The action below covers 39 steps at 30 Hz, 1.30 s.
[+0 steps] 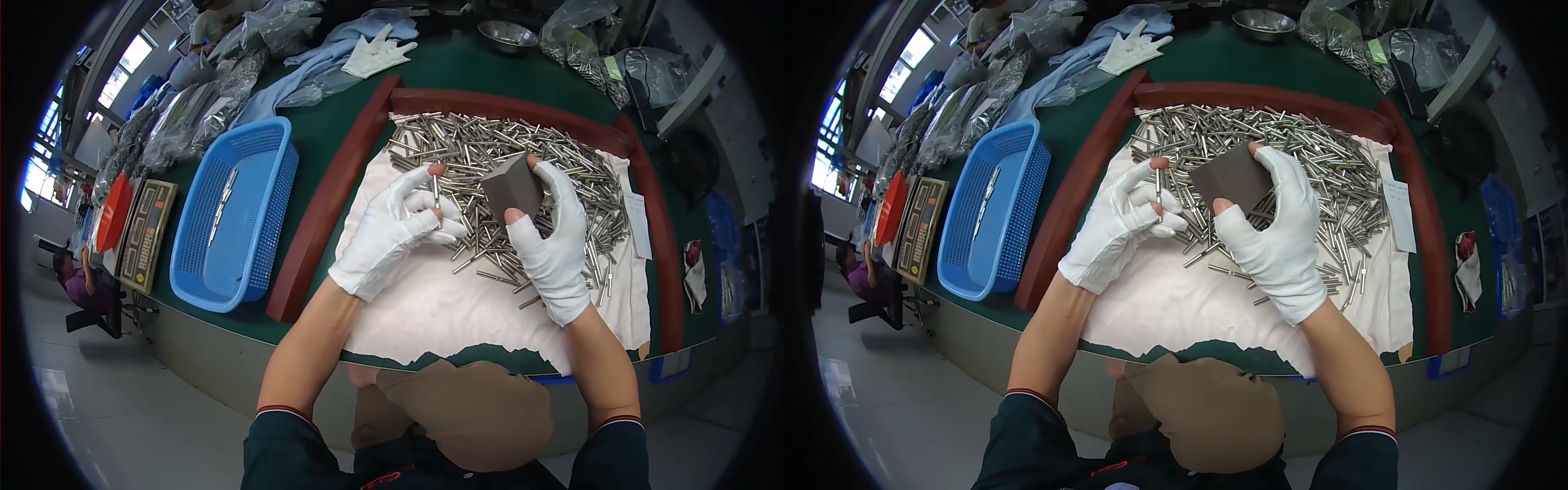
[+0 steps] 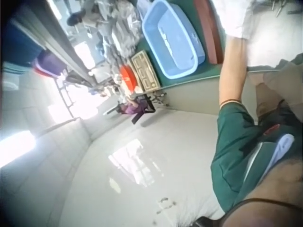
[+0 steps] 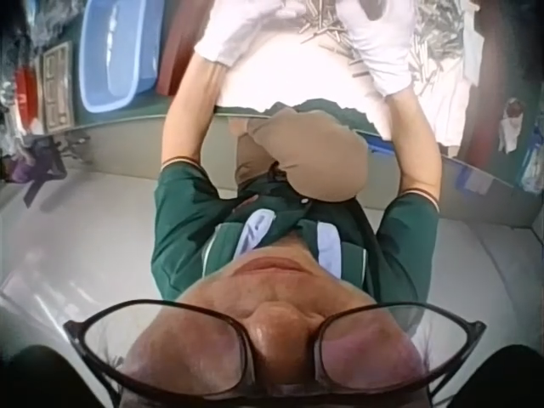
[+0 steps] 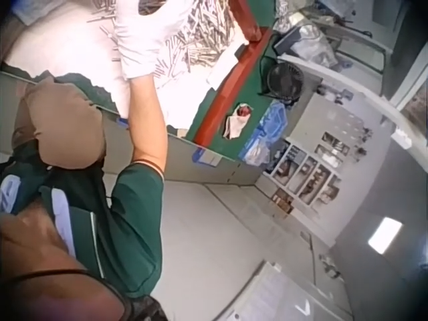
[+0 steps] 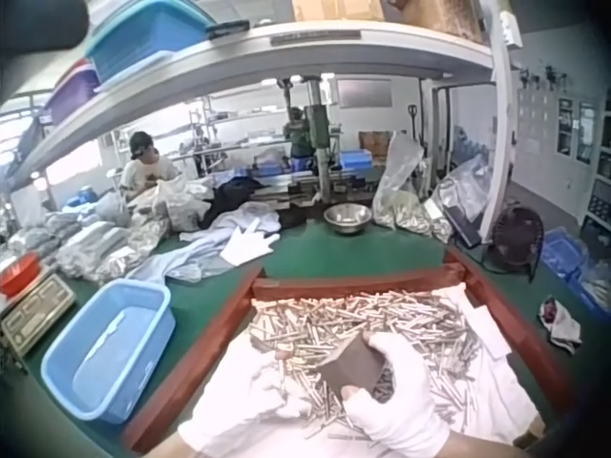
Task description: Inserting small metal pins into a metal block for assembly.
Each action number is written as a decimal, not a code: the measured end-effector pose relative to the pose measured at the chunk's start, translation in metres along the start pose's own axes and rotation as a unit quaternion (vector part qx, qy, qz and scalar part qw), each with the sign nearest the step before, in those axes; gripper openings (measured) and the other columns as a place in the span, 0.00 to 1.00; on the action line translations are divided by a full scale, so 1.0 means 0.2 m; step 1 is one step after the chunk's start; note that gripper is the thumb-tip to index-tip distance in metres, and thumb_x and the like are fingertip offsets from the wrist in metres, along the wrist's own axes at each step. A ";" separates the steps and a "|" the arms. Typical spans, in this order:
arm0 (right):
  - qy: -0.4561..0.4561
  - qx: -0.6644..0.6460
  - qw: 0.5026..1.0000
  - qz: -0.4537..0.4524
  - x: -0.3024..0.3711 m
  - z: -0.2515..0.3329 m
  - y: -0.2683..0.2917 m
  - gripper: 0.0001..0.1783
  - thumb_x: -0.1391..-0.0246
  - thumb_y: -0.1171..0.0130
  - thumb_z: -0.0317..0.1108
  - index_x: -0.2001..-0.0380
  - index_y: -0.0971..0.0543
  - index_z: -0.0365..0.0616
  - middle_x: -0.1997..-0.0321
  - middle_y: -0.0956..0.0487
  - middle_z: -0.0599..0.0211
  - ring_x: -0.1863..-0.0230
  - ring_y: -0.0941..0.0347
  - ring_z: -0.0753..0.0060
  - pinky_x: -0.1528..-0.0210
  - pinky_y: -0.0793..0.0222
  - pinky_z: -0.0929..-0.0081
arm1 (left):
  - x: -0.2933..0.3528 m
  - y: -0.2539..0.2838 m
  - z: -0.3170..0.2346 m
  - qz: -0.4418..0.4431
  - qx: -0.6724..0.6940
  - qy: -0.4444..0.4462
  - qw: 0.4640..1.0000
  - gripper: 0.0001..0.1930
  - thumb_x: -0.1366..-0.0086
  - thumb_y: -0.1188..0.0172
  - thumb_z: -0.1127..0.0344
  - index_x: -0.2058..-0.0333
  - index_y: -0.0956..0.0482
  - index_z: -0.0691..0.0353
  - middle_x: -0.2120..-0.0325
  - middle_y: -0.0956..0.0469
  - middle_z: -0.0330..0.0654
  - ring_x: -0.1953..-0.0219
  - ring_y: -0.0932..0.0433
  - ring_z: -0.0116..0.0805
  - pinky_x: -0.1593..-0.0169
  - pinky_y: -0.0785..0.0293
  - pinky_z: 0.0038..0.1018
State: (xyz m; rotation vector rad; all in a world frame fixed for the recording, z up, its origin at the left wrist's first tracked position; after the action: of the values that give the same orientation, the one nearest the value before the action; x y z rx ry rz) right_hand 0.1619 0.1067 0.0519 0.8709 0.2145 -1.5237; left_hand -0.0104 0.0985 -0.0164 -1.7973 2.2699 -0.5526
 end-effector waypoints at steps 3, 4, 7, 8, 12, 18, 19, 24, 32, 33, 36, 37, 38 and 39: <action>-0.018 -0.005 1.000 0.004 0.00 -0.01 -0.01 0.30 0.63 0.35 0.35 0.54 0.29 0.34 0.56 0.25 0.53 0.56 0.26 0.55 0.52 0.30 0.66 | 0.01 0.01 0.01 -0.026 0.032 0.014 0.999 0.30 0.37 0.45 0.75 0.39 0.47 0.68 0.63 0.24 0.48 0.65 0.20 0.36 0.59 0.22 0.25; -0.017 -0.005 1.000 0.006 0.00 -0.01 -0.01 0.30 0.63 0.35 0.35 0.54 0.29 0.34 0.56 0.25 0.53 0.56 0.26 0.55 0.52 0.30 0.66 | 0.01 0.01 0.02 -0.022 0.031 0.015 0.999 0.29 0.36 0.46 0.74 0.39 0.47 0.67 0.63 0.24 0.48 0.66 0.20 0.35 0.60 0.22 0.24; -0.017 -0.003 1.000 0.006 0.01 -0.02 -0.02 0.30 0.62 0.35 0.35 0.54 0.29 0.34 0.55 0.25 0.53 0.56 0.26 0.56 0.52 0.30 0.66 | 0.01 0.01 0.02 -0.005 0.019 0.017 1.000 0.28 0.35 0.46 0.71 0.40 0.47 0.66 0.63 0.23 0.49 0.67 0.20 0.35 0.63 0.22 0.24; -0.023 -0.010 1.000 0.007 0.01 -0.02 -0.02 0.30 0.62 0.35 0.35 0.53 0.29 0.34 0.55 0.26 0.53 0.55 0.27 0.56 0.51 0.31 0.66 | 0.01 0.01 0.03 0.009 0.005 0.019 1.000 0.27 0.35 0.47 0.69 0.41 0.47 0.65 0.64 0.23 0.48 0.69 0.20 0.35 0.64 0.22 0.25; -0.024 -0.009 1.000 0.013 0.01 -0.02 -0.02 0.30 0.61 0.35 0.35 0.53 0.29 0.34 0.55 0.26 0.53 0.55 0.27 0.56 0.51 0.31 0.66 | 0.02 0.01 0.03 0.006 -0.014 0.018 1.000 0.26 0.34 0.48 0.68 0.41 0.46 0.64 0.64 0.23 0.48 0.71 0.20 0.35 0.67 0.22 0.27; -0.029 0.004 0.999 0.020 0.01 -0.02 -0.03 0.30 0.61 0.35 0.35 0.53 0.29 0.34 0.54 0.26 0.53 0.54 0.27 0.56 0.51 0.31 0.67 | 0.03 0.00 0.03 -0.020 0.055 0.028 0.998 0.28 0.36 0.43 0.70 0.41 0.45 0.63 0.67 0.24 0.46 0.70 0.20 0.33 0.67 0.23 0.23; -0.028 0.004 0.999 0.021 0.01 -0.02 -0.03 0.30 0.61 0.35 0.35 0.53 0.29 0.34 0.54 0.26 0.53 0.54 0.27 0.56 0.51 0.31 0.67 | 0.03 0.00 0.02 -0.025 0.034 0.021 0.999 0.29 0.38 0.43 0.73 0.40 0.45 0.63 0.66 0.24 0.46 0.69 0.20 0.34 0.64 0.23 0.24; -0.036 -0.004 0.999 0.022 0.02 -0.03 -0.03 0.30 0.61 0.35 0.34 0.53 0.30 0.34 0.54 0.26 0.53 0.54 0.27 0.56 0.51 0.31 0.67 | 0.03 -0.01 -0.01 -0.037 -0.015 -0.017 0.999 0.34 0.45 0.44 0.79 0.40 0.46 0.64 0.65 0.24 0.47 0.66 0.20 0.35 0.59 0.22 0.26; 0.047 0.023 0.998 0.047 0.02 0.07 -0.05 0.34 0.65 0.35 0.37 0.51 0.30 0.37 0.52 0.27 0.53 0.53 0.29 0.54 0.50 0.34 0.63 | 0.07 -0.06 -0.06 -0.055 -0.125 -0.131 0.982 0.36 0.41 0.47 0.81 0.35 0.50 0.61 0.70 0.23 0.42 0.66 0.22 0.25 0.62 0.25 0.19; 0.104 0.060 0.991 0.064 0.03 0.12 -0.07 0.37 0.68 0.35 0.40 0.50 0.30 0.39 0.51 0.27 0.54 0.53 0.30 0.53 0.50 0.36 0.62 | 0.07 -0.07 -0.07 -0.058 -0.136 -0.162 0.976 0.36 0.40 0.48 0.82 0.35 0.49 0.58 0.71 0.25 0.38 0.67 0.25 0.20 0.62 0.28 0.16; 0.138 0.069 0.985 0.076 0.05 0.16 -0.09 0.38 0.70 0.35 0.41 0.50 0.31 0.40 0.50 0.28 0.55 0.54 0.30 0.53 0.51 0.36 0.61 | 0.09 -0.07 -0.09 -0.041 -0.192 -0.224 0.955 0.35 0.41 0.49 0.83 0.35 0.46 0.57 0.73 0.27 0.35 0.69 0.28 0.18 0.61 0.30 0.14; 0.144 0.068 0.984 0.085 0.05 0.17 -0.10 0.38 0.70 0.35 0.41 0.50 0.31 0.40 0.50 0.28 0.55 0.54 0.30 0.53 0.51 0.36 0.61 | 0.09 -0.06 -0.09 -0.040 -0.191 -0.226 0.954 0.35 0.41 0.49 0.83 0.35 0.46 0.57 0.73 0.27 0.35 0.69 0.28 0.18 0.61 0.30 0.14; 0.150 0.060 0.983 0.086 0.05 0.18 -0.10 0.38 0.71 0.35 0.41 0.50 0.31 0.39 0.50 0.28 0.55 0.54 0.30 0.52 0.52 0.37 0.62 | 0.09 -0.07 -0.07 -0.035 -0.192 -0.216 0.957 0.35 0.41 0.49 0.84 0.36 0.45 0.57 0.73 0.27 0.34 0.70 0.29 0.18 0.61 0.31 0.14; 0.151 0.062 0.983 0.087 0.05 0.18 -0.10 0.38 0.71 0.35 0.41 0.50 0.31 0.39 0.50 0.28 0.55 0.54 0.30 0.52 0.52 0.37 0.62 | 0.08 -0.07 -0.06 -0.029 -0.193 -0.207 0.959 0.35 0.42 0.49 0.84 0.36 0.43 0.56 0.74 0.28 0.34 0.70 0.30 0.18 0.61 0.31 0.14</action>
State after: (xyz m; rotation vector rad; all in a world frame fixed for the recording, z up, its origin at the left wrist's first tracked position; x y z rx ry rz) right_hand 0.1303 0.0808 0.0632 1.1898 0.2585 -1.2491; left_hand -0.0063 0.0818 0.0017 -1.9232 2.1320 0.2667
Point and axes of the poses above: each hand's wrist, its own x-axis away from the middle knuckle, its own y-axis out of the back of the hand, z = x × y, the point moved 10 cm from there along -x, towards the middle knuckle
